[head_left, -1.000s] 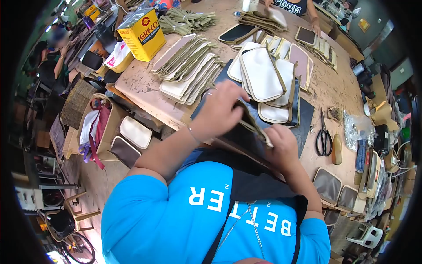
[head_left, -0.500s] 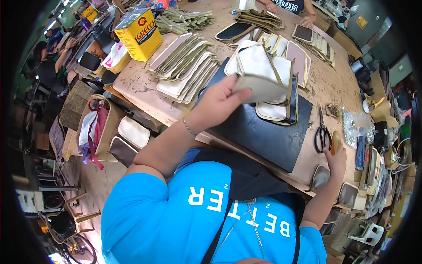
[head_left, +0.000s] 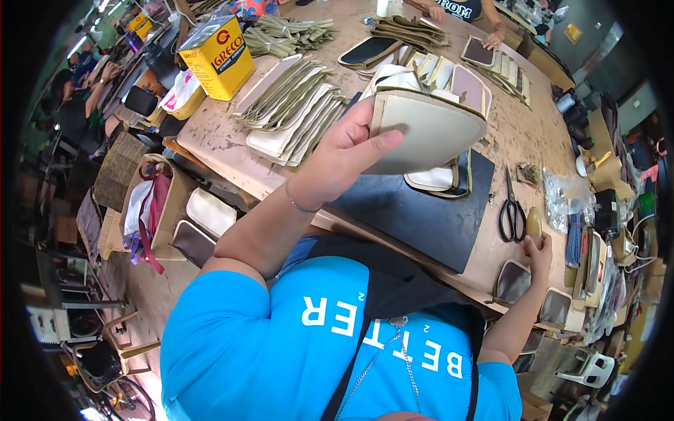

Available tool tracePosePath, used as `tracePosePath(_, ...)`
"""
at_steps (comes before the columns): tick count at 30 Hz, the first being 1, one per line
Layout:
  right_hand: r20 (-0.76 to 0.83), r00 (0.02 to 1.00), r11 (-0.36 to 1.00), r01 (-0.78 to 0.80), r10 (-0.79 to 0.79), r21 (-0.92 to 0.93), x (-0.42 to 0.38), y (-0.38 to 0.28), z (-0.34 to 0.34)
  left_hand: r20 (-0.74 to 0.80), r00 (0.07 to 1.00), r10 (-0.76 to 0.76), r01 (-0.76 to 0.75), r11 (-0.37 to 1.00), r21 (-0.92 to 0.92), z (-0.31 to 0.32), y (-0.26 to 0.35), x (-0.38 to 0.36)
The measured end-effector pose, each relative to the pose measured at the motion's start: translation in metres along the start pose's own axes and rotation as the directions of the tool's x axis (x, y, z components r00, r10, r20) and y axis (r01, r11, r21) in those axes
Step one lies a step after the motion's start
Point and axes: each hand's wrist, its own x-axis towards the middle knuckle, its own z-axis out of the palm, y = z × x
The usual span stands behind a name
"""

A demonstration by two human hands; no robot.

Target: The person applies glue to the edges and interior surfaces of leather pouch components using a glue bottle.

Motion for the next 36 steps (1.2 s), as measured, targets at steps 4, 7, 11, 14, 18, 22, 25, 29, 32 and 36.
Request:
tracePosePath(4,-0.093,0.983,0.931,0.179,-0.158,0.317,-0.021,-0.023,0.007,0.037,0.998,-0.049,0.048,0.998,0.047,-0.003,0.002,-0.005)
tracePosePath(7,-0.13,0.972,0.635,0.227,-0.197,0.739,-0.045,-0.072,-0.004,0.06,0.993,-0.097,0.094,0.994,0.06,0.0,0.002,-0.006)
tracePosePath(11,-0.167,0.898,0.581,0.396,-0.408,0.711,-0.064,-0.134,-0.035,0.092,0.979,-0.18,0.165,0.975,0.151,0.005,-0.005,-0.009)
tracePosePath(14,-0.266,0.806,0.752,0.59,-0.528,0.294,-0.08,-0.179,-0.042,0.095,0.977,-0.192,0.17,0.966,0.197,0.009,-0.013,-0.013)
tracePosePath(18,-0.239,0.737,0.308,0.522,-0.633,0.795,-0.088,-0.193,-0.049,0.145,0.967,-0.208,0.17,0.956,0.239,0.014,-0.018,-0.018)
tracePosePath(22,-0.34,0.669,0.317,0.659,-0.661,0.682,-0.11,-0.231,-0.028,0.199,0.953,-0.228,0.171,0.948,0.268,0.018,-0.026,-0.021)
tracePosePath(25,-0.25,0.671,0.176,0.5,-0.699,0.848,-0.108,-0.238,-0.025,0.187,0.954,-0.235,0.18,0.946,0.27,0.023,-0.03,-0.023)
tracePosePath(29,-0.259,0.623,0.341,0.676,-0.738,0.653,-0.106,-0.244,-0.007,0.142,0.964,-0.226,0.182,0.945,0.27,0.024,-0.033,-0.025)
tracePosePath(32,-0.219,0.693,0.306,0.549,-0.687,0.778,-0.108,-0.251,0.005,0.154,0.957,-0.246,0.195,0.939,0.284,0.023,-0.029,-0.024)
tracePosePath(36,-0.211,0.711,0.388,0.578,-0.671,0.717,-0.11,-0.254,0.013,0.169,0.961,-0.218,0.152,0.93,0.336,0.021,-0.029,-0.02)
